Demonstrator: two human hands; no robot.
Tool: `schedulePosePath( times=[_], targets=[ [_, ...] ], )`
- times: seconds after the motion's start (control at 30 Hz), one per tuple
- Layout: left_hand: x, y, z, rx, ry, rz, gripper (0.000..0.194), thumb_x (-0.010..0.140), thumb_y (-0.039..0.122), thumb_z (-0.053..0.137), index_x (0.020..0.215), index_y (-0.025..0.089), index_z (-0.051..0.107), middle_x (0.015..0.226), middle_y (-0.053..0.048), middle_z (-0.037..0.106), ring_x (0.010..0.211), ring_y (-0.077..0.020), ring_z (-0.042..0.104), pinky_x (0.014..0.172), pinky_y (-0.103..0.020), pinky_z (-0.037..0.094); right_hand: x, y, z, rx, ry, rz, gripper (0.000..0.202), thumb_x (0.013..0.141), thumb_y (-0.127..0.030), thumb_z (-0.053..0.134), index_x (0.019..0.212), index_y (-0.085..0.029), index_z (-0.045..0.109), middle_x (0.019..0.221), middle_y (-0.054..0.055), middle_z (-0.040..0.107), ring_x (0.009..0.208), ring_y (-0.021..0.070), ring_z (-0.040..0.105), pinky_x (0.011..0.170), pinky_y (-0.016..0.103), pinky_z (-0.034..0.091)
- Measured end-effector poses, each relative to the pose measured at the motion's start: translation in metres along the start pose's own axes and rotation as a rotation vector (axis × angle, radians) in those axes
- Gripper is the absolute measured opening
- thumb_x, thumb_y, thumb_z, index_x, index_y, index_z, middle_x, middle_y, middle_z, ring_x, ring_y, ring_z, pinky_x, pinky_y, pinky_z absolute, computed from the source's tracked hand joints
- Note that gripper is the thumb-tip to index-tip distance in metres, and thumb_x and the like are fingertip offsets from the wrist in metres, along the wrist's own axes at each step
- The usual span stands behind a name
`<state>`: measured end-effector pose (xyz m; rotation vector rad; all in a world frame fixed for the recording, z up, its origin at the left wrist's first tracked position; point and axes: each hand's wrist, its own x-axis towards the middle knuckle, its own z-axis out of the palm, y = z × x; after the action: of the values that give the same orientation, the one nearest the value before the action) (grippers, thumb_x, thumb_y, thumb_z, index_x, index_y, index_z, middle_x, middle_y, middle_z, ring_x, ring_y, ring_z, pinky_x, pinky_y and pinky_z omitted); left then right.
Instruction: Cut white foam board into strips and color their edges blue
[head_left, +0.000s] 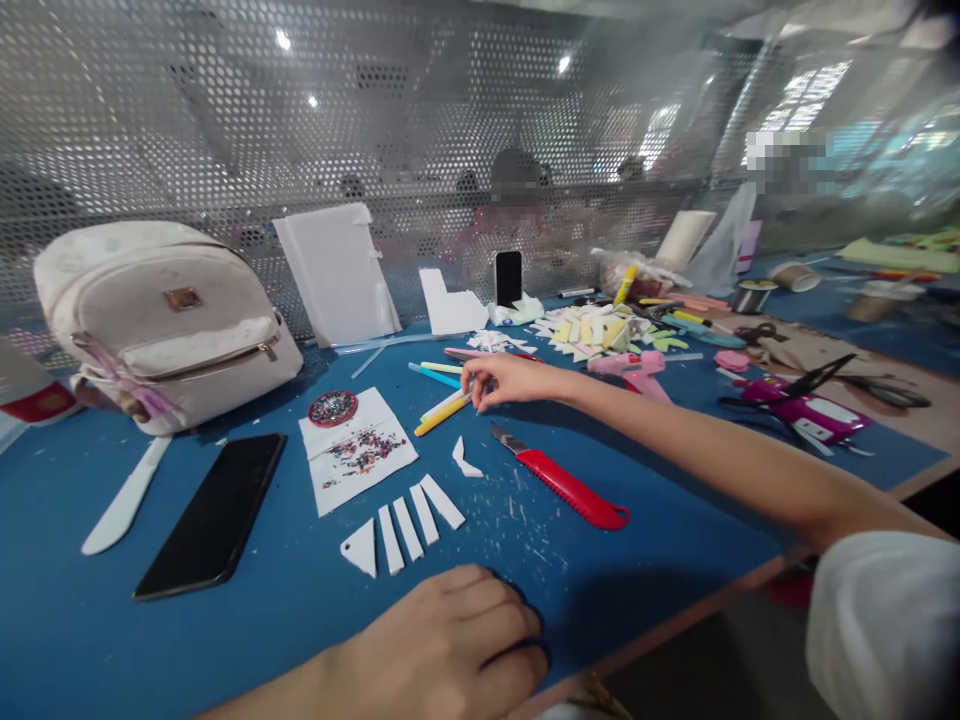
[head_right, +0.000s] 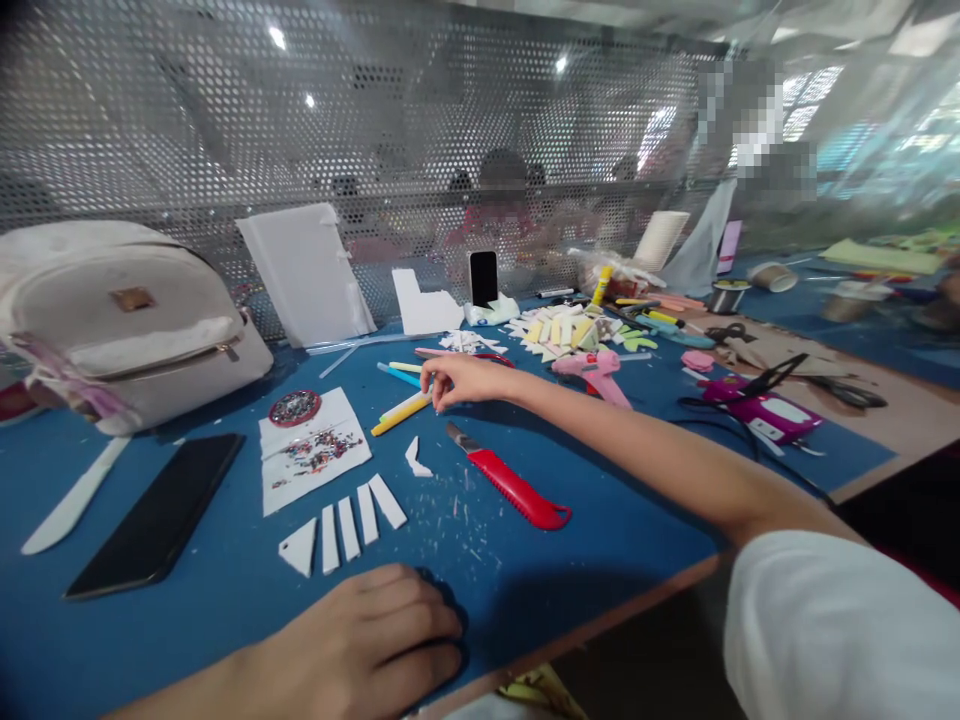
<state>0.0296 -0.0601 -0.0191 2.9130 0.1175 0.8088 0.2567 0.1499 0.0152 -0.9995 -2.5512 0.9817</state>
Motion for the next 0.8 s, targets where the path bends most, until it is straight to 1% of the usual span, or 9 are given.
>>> schedulePosePath(
  times=[0.13, 0.27, 0.37, 0.63, 0.8],
  targets=[
    [0.000, 0.001, 0.001, -0.008, -0.002, -0.004, 0.036, 0.110, 0.022, 0.032, 0.104, 0.010, 0.066, 0.093, -0.009, 0.070, 0.086, -0.0187, 0.066, 0.080, -0.031, 0.052, -0.003, 0.003, 0.008, 0.036, 0.000, -0.017, 0.021, 0.082, -0.011, 0.063, 0.101, -0.017, 0.056, 0.087, 0.005, 0.075, 0.082, 0.0166, 0.075, 0.078, 0.029, 0.055],
    [-0.002, 0.001, 0.002, -0.009, -0.014, -0.008, 0.030, 0.109, 0.021, 0.037, 0.103, 0.011, 0.066, 0.094, -0.008, 0.070, 0.086, -0.0177, 0.066, 0.082, -0.029, 0.052, -0.001, 0.006, 0.007, 0.017, -0.008, -0.036, 0.021, 0.082, -0.007, 0.061, 0.100, -0.018, 0.059, 0.083, 0.002, 0.074, 0.082, 0.0162, 0.073, 0.080, 0.029, 0.054],
    [-0.004, 0.000, 0.004, -0.010, -0.019, -0.008, 0.027, 0.108, 0.021, 0.040, 0.104, 0.012, 0.065, 0.096, -0.008, 0.071, 0.089, -0.0176, 0.067, 0.084, -0.029, 0.052, 0.000, 0.007, 0.007, 0.003, -0.009, -0.043, 0.023, 0.082, -0.007, 0.061, 0.101, -0.019, 0.059, 0.083, 0.001, 0.074, 0.082, 0.0161, 0.073, 0.081, 0.029, 0.053],
    [-0.006, -0.001, 0.004, -0.018, -0.065, -0.014, 0.030, 0.109, 0.024, 0.037, 0.106, 0.012, 0.065, 0.100, -0.009, 0.070, 0.093, -0.0175, 0.065, 0.086, -0.030, 0.053, 0.006, 0.012, 0.008, 0.024, -0.012, -0.071, 0.024, 0.082, -0.011, 0.065, 0.103, -0.019, 0.057, 0.088, 0.002, 0.074, 0.083, 0.0165, 0.073, 0.083, 0.031, 0.054],
    [-0.005, -0.002, 0.004, -0.037, -0.035, -0.011, 0.036, 0.110, 0.025, 0.033, 0.104, 0.010, 0.066, 0.101, -0.009, 0.070, 0.091, -0.0179, 0.064, 0.084, -0.030, 0.052, 0.008, 0.010, 0.007, 0.040, -0.039, -0.081, 0.022, 0.082, -0.011, 0.063, 0.102, -0.019, 0.058, 0.087, 0.003, 0.074, 0.083, 0.0162, 0.073, 0.084, 0.031, 0.054]
  ],
)
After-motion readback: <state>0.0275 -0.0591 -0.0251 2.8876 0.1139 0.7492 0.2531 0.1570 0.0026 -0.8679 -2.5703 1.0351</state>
